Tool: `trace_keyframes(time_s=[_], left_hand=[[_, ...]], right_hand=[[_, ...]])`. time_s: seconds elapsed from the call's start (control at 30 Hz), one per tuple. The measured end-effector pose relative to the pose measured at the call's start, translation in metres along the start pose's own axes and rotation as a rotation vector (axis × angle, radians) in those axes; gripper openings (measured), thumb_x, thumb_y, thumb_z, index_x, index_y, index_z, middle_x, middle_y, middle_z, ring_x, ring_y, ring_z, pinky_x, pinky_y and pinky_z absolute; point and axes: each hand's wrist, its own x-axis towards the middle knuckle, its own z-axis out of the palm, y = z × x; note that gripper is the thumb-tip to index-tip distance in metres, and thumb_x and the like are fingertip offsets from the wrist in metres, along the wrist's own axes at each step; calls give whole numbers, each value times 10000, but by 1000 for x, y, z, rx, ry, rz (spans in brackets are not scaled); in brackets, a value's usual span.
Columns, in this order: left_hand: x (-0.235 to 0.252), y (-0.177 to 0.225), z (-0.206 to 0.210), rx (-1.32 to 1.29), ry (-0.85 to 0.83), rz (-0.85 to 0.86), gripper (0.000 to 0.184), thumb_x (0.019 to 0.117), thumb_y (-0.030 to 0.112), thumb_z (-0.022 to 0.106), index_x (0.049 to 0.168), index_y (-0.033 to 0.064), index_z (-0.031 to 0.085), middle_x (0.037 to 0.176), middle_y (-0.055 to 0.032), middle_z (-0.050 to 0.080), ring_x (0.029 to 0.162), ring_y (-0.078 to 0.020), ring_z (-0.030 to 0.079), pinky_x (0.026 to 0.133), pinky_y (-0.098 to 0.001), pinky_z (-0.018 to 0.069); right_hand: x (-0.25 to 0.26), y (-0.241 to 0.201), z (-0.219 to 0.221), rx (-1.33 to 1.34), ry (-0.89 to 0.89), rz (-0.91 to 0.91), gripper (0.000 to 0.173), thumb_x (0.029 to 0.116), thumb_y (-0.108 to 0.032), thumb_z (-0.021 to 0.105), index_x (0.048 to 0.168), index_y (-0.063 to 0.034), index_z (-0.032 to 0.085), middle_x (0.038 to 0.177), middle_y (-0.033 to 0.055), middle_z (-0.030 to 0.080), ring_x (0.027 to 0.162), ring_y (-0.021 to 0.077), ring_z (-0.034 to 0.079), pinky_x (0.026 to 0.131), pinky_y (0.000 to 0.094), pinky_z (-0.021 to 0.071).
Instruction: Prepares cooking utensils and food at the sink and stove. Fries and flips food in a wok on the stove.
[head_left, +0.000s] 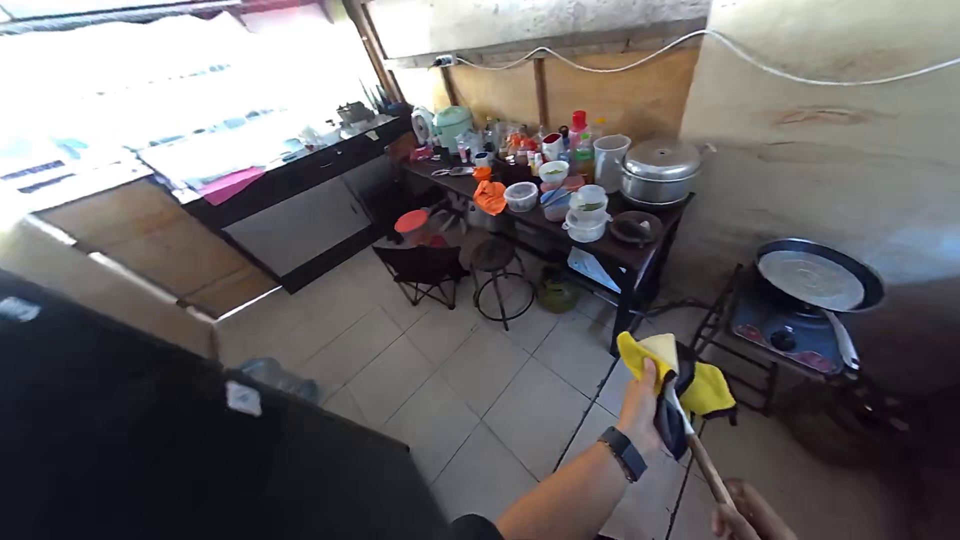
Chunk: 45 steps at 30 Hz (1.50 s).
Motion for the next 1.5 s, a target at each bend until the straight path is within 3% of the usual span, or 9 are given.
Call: trace_keyframes(time_s=[0.1,0.2,0.33,0.6,0.8,0.93,1.17,1.4,1.5], left_hand=[[15,-7,16,128,65,12,610,1117,481,232,1325,-6,536,1072,-169,650,925,-246,633,814,-438,543],[29,-28,53,237,70,97,619,1113,499,211,1320,15,537,1035,-151,657,881,-233,651,735,-429,562],[39,-71,123,423,-214,124,583,1116,471,176,1389,54,480,1117,-80,653,973,-151,657,832,-383,570],[86,-157,262,391,-507,53,463,1120,418,192,1360,138,473,1162,35,654,1086,-69,646,938,-352,565],[89,-188,380,465,-572,134,545,1118,463,163,1491,147,404,1359,20,585,1228,-37,573,1030,-301,508],[93,-204,426,433,-608,170,516,1124,413,161,1469,128,416,1337,-2,585,1211,-63,581,1015,-318,512],[85,-233,472,567,-824,12,523,1124,399,146,1423,89,443,1210,-13,642,1089,-70,641,922,-318,562],[58,-273,507,738,-1100,-259,564,1131,390,191,1482,22,437,1359,-126,606,1228,-151,599,1046,-374,504],[68,-286,520,723,-1047,-273,486,1135,296,300,1496,-23,367,1368,-180,566,1218,-180,593,1047,-358,493]], right_hand=[[-21,0,-21,-44,209,-12,439,1084,-244,465,1377,83,454,845,101,615,624,133,555,589,339,504],[-45,12,-47,-250,507,-17,421,1042,-289,554,1332,15,572,743,128,643,609,248,619,588,451,536],[-81,2,-99,-383,426,303,430,1022,-160,544,1448,-103,518,1175,252,679,1026,454,685,856,644,531],[-219,16,-223,-355,1042,528,357,964,-113,608,1307,-15,633,1255,265,624,1036,406,682,863,547,568],[-364,-6,-294,-488,1437,918,404,1033,-262,622,1425,-171,593,1141,256,692,994,473,683,827,673,520],[-409,-7,-324,-615,1494,1115,415,1023,-141,569,1429,-60,552,1196,308,651,1038,525,654,836,700,488],[-386,2,-327,-423,1484,912,373,1045,-183,479,1360,-36,615,980,230,687,838,390,655,761,606,500],[-233,23,-296,-345,1587,564,412,1045,-168,483,1412,-29,605,1121,188,737,958,306,732,869,502,588],[-171,29,-292,-492,1572,540,440,986,-112,556,1413,-17,606,1016,214,726,822,360,736,723,524,614]])
